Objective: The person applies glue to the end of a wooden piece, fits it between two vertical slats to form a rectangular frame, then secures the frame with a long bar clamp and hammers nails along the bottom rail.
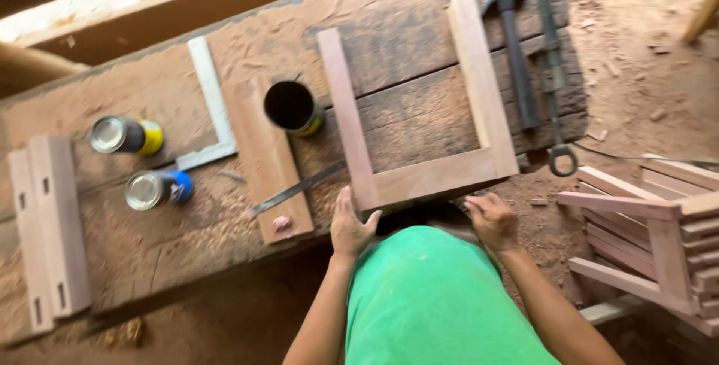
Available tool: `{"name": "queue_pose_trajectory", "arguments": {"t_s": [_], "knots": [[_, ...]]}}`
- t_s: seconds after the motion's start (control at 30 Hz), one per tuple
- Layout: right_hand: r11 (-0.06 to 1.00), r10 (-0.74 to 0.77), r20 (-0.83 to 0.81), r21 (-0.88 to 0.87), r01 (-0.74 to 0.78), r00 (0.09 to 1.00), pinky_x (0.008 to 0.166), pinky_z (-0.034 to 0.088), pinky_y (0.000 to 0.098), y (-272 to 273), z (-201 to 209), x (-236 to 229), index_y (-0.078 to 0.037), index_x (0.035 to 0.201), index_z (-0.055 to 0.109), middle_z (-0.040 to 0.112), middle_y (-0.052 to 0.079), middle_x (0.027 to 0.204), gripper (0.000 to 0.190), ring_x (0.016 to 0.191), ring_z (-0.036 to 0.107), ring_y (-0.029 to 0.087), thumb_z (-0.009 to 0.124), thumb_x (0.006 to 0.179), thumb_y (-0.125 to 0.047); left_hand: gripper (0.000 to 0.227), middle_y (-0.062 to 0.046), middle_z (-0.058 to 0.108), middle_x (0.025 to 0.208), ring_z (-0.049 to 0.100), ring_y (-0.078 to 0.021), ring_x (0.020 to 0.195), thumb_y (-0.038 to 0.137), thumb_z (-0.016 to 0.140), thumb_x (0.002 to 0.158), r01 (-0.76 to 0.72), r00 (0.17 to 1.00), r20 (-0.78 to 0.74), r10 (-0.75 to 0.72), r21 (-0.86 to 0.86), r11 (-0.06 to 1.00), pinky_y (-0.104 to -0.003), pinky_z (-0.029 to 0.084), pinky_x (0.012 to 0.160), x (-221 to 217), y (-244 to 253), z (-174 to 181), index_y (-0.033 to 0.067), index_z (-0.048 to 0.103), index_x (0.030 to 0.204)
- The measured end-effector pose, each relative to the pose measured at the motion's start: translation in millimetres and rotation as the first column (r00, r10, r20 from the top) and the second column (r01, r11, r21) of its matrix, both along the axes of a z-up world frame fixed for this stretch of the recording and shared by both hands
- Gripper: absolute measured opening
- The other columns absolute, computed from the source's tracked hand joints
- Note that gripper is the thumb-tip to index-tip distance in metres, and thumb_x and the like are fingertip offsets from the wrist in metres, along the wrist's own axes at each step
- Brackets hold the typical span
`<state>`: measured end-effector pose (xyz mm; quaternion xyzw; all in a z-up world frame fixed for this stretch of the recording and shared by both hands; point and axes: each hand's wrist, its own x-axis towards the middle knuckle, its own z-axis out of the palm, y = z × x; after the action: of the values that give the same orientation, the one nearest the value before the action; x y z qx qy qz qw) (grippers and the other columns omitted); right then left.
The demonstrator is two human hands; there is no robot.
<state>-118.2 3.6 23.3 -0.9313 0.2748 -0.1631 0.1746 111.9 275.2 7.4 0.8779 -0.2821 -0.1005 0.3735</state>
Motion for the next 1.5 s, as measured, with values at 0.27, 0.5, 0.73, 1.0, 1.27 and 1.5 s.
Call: {"name": "queue_pose_trajectory", "arguments": {"t_s": [0.27, 0.5, 0.73, 1.0, 1.27, 1.5], "knots": [[0.931, -0.351, 0.003, 0.107, 0.348, 0.936, 0.083, 0.057, 0.0405, -85, 4, -68, -0.018, 0.110, 0.080, 0.075, 0.008, 0.097, 0.012, 0.094, 0.073, 0.031, 0.072, 0.101, -0.022, 0.100, -0.025, 0.069, 0.115, 0.067, -0.0417, 0.109, 0.056, 0.093, 0.062, -0.302, 0.951, -0.065, 0.303, 0.023, 0.953, -0.047, 0.052, 0.099, -4, -39, -30, -0.0014, 0.060, 0.137], [0.807, -0.373, -0.232, 0.395, 0.438, 0.898, 0.096, 0.054, 0.0495, -124, 13, 4, -0.011, 0.124, 0.075, 0.070, 0.019, 0.118, 0.035, 0.111, 0.068, 0.039, 0.073, 0.092, -0.025, 0.092, -0.019, 0.071, 0.118, 0.068, -0.0352, 0.114, 0.058, 0.095, 0.058, -0.524, 0.779, -0.274, 0.564, 0.212, 0.825, -0.043, 0.052, 0.102, -12, -62, -21, 0.0080, 0.069, 0.130], [0.748, -0.224, -0.384, 0.521, 0.410, 0.896, 0.093, 0.057, 0.0450, -174, 9, 1, -0.016, 0.114, 0.079, 0.077, 0.012, 0.113, 0.037, 0.111, 0.070, 0.034, 0.083, 0.080, -0.030, 0.092, -0.016, 0.070, 0.123, 0.065, -0.0334, 0.120, 0.062, 0.093, 0.054, -0.570, 0.683, -0.331, 0.651, 0.316, 0.759, -0.043, 0.050, 0.105, -28, -77, -14, 0.0166, 0.070, 0.130], [0.717, -0.065, -0.569, 0.545, 0.435, 0.820, 0.086, 0.060, 0.0382, -211, -6, -5, -0.027, 0.118, 0.077, 0.080, 0.004, 0.106, 0.042, 0.104, 0.074, 0.024, 0.083, 0.079, -0.042, 0.088, -0.014, 0.070, 0.125, 0.064, -0.0317, 0.122, 0.057, 0.093, 0.058, -0.650, 0.571, -0.298, 0.765, 0.405, 0.643, -0.042, 0.051, 0.104, -55, -101, -12, 0.0197, 0.068, 0.134], [0.705, -0.021, -0.529, 0.594, 0.388, 0.848, 0.089, 0.059, 0.0425, -218, 8, -1, -0.024, 0.115, 0.076, 0.077, 0.007, 0.113, 0.037, 0.109, 0.072, 0.028, 0.080, 0.083, -0.041, 0.091, -0.012, 0.071, 0.128, 0.065, -0.0308, 0.122, 0.062, 0.092, 0.057, -0.654, 0.499, -0.338, 0.798, 0.457, 0.603, -0.041, 0.053, 0.103, -50, -112, 7, 0.0238, 0.067, 0.136], [0.871, -0.284, 0.031, 0.427, 0.244, 0.958, 0.080, 0.054, 0.0462, -315, 25, 44, -0.013, 0.096, 0.073, 0.072, 0.013, 0.088, 0.020, 0.090, 0.069, 0.036, 0.082, 0.089, -0.029, 0.074, -0.021, 0.069, 0.123, 0.067, -0.0331, 0.114, 0.033, 0.090, 0.075, -0.906, 0.411, -0.105, 0.905, 0.063, 0.419, -0.043, 0.055, 0.098, -100, -133, 20, 0.0047, 0.062, 0.137]]}}
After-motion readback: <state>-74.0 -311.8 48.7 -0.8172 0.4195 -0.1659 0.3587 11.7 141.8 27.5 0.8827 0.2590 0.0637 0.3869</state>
